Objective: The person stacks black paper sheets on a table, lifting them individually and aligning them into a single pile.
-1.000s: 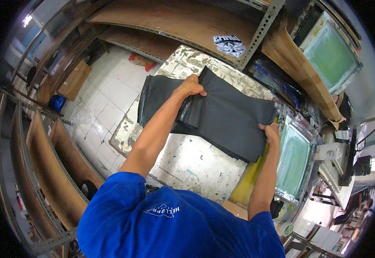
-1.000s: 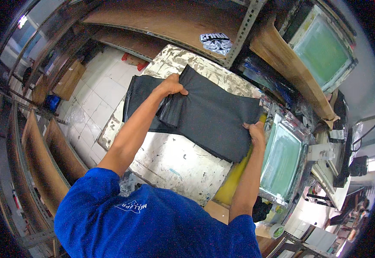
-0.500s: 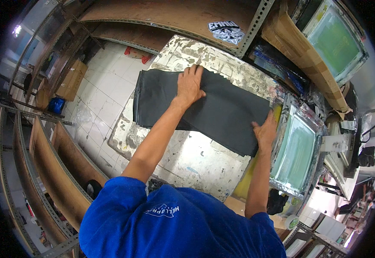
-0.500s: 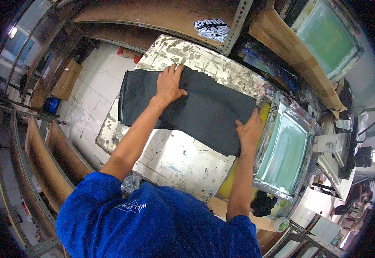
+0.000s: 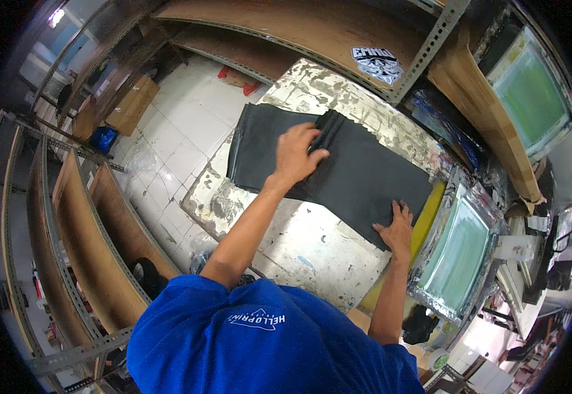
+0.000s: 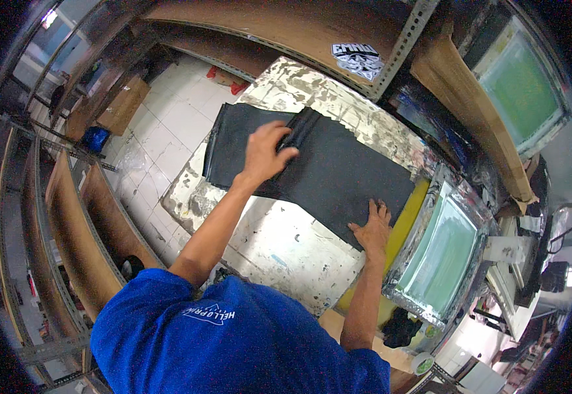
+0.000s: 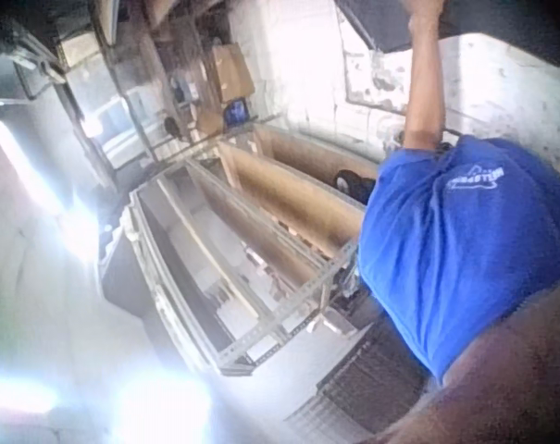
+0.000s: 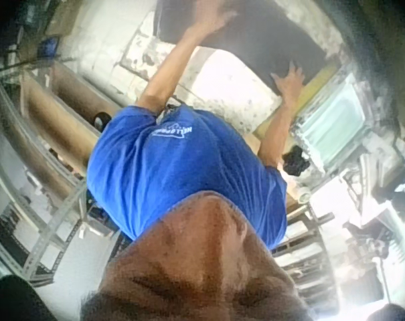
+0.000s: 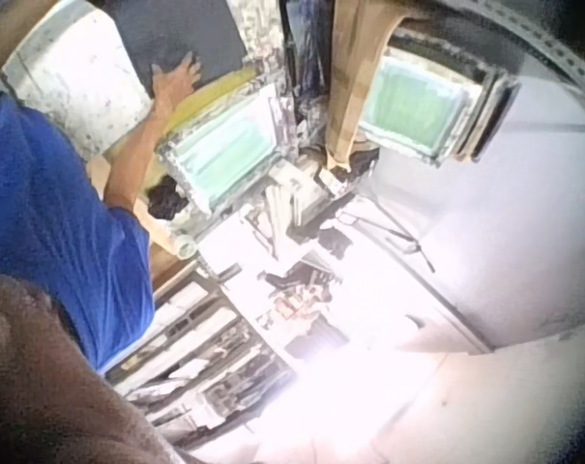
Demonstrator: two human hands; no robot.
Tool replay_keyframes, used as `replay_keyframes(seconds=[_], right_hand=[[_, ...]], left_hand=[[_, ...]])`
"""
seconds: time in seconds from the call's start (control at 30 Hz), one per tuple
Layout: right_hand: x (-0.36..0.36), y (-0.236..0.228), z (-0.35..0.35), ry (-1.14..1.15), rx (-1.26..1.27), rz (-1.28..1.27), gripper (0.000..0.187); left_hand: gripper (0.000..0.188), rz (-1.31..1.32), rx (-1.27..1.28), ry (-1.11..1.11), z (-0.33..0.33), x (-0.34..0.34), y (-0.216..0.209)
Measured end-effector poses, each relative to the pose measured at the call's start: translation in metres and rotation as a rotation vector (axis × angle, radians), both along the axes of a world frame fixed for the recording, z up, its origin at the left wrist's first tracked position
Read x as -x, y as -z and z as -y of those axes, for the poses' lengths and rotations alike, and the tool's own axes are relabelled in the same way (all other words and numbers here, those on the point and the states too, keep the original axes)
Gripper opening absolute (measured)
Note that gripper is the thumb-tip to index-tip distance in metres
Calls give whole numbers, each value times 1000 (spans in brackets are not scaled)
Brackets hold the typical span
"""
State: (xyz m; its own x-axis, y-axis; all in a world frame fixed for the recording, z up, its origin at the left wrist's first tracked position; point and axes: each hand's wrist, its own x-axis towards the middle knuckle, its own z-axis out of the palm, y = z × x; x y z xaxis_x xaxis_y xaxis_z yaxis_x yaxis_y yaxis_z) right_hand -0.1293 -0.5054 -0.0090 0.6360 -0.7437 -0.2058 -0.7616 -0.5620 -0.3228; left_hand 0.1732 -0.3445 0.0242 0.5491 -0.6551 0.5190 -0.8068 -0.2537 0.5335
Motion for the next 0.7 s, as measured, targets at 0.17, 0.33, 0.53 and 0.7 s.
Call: replay_keyframes(seconds=[0.17, 0.33, 0.53, 0.7], right_hand=[[-7, -6, -6, -8, 6, 17, 91], [-9, -7, -10, 25, -5, 11, 92], [-9, 0, -9, 44, 0, -16, 93], [-8, 4, -8, 28, 11, -15, 93]], left_hand=[[83, -76, -431, -867, -64, -51, 23], [72, -571, -602, -838, -91, -87, 15], [51, -164, -583, -837, -75, -78, 9], [52, -335, -587, -835, -72, -86, 17]])
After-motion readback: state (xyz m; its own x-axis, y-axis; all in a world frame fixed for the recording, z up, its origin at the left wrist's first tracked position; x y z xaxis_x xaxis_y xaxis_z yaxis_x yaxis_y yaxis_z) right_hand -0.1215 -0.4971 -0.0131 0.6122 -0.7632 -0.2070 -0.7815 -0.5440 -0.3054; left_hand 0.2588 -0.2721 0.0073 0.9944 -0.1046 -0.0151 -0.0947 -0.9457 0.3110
